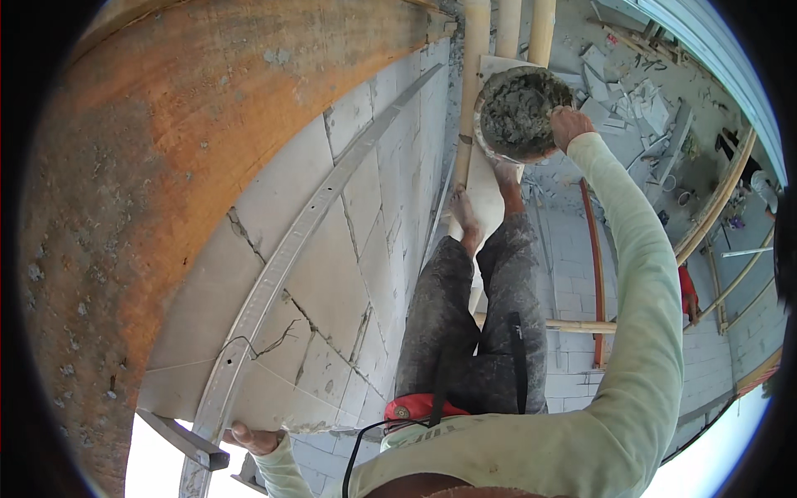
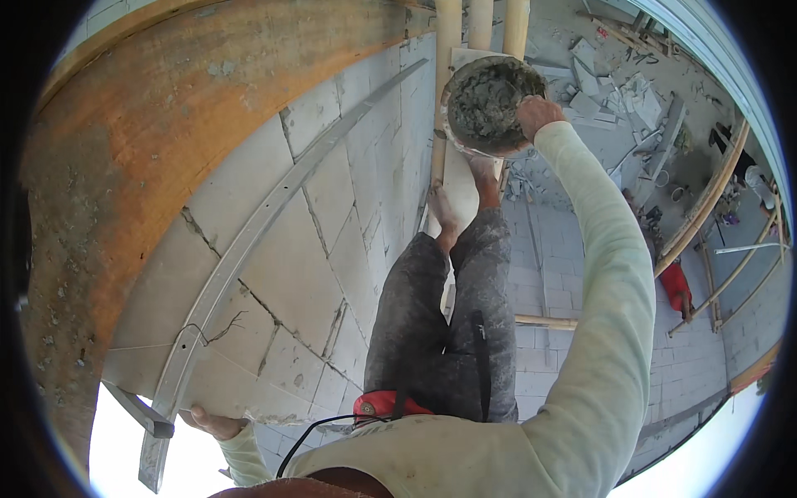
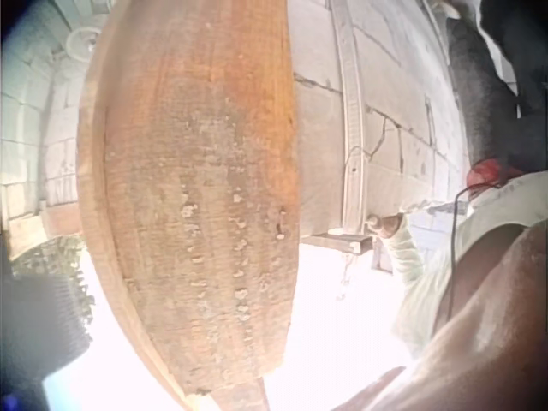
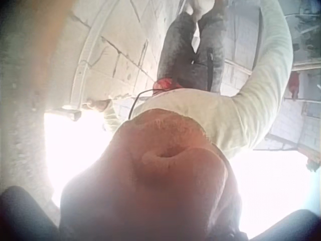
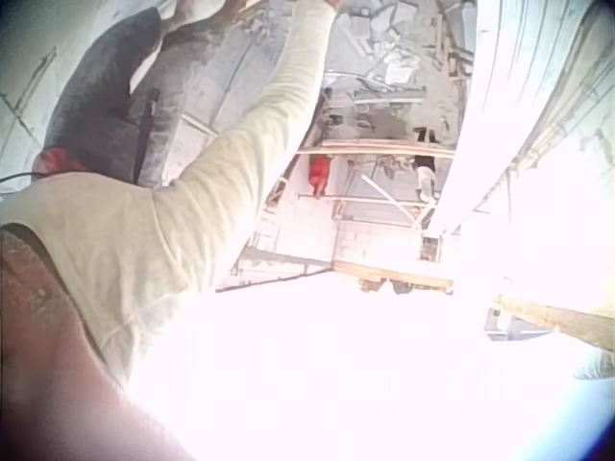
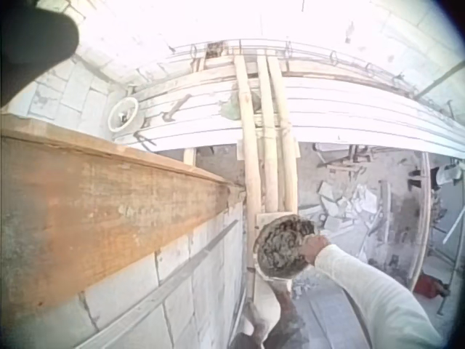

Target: The person applies mortar to a vertical surface and then places a brick onto the mortar bed using a trowel and their hands.

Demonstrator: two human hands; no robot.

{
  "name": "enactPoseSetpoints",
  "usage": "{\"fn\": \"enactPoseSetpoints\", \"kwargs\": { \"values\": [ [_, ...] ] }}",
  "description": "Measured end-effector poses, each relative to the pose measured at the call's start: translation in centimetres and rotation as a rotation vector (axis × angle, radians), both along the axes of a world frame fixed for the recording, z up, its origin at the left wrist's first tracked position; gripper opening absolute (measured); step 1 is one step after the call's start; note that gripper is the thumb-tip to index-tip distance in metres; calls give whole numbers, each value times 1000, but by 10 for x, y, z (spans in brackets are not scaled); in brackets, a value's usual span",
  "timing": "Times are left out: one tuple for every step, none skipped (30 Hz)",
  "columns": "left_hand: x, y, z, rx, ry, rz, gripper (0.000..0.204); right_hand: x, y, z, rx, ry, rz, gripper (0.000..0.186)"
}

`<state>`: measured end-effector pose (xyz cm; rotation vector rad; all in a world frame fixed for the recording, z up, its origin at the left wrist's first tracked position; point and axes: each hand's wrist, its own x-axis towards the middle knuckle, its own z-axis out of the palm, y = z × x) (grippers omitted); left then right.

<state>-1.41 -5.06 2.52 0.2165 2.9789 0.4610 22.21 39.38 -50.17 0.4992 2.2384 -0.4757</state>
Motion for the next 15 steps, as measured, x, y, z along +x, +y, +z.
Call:
{"fn": "enactPoseSetpoints", "kwargs": {
  "values": [
    [2,9,-5,66,-15,54,82,5,-10,-3,2,-2,3,25],
    [4,17,-8,131,-27,108,81,12,-26,-13,22,-18,-95,25],
    [3,21,-9,137,-29,108,81,18,-37,-23,45,-36,-196,26],
    [2,23,-9,141,-68,78,79,16,-45,-34,28,-71,-144,28],
    [2,23,-9,144,-106,46,76,16,-43,-45,29,-71,-147,28],
    [-3,17,-2,-31,-71,-90,72,11,-45,-47,2,-57,-194,28],
    [-3,12,0,-41,-70,-92,72,9,-47,-46,-24,-45,-242,27],
    [-3,8,2,-46,-19,-116,71,13,-45,-42,-53,-73,-266,28],
    [-3,9,-1,-43,33,-141,71,18,-47,-41,-54,-73,-269,28],
    [-4,2,-1,-41,30,-145,71,26,-48,-40,-63,-49,-288,29],
    [-6,-11,0,-95,67,-206,71,33,-47,-39,-68,-28,-308,30],
    [-9,-17,-5,-141,96,-271,71,42,-44,-38,-54,-43,-318,30],
    [-9,-5,-14,-120,68,-282,71,53,-40,-35,-80,-73,-349,32],
    [-7,11,-19,-222,105,-421,72,65,-36,-31,-102,-108,-383,33],
    [-7,22,-24,-322,134,-566,73,66,-41,-30,-81,-61,-412,35]
  ]
}}
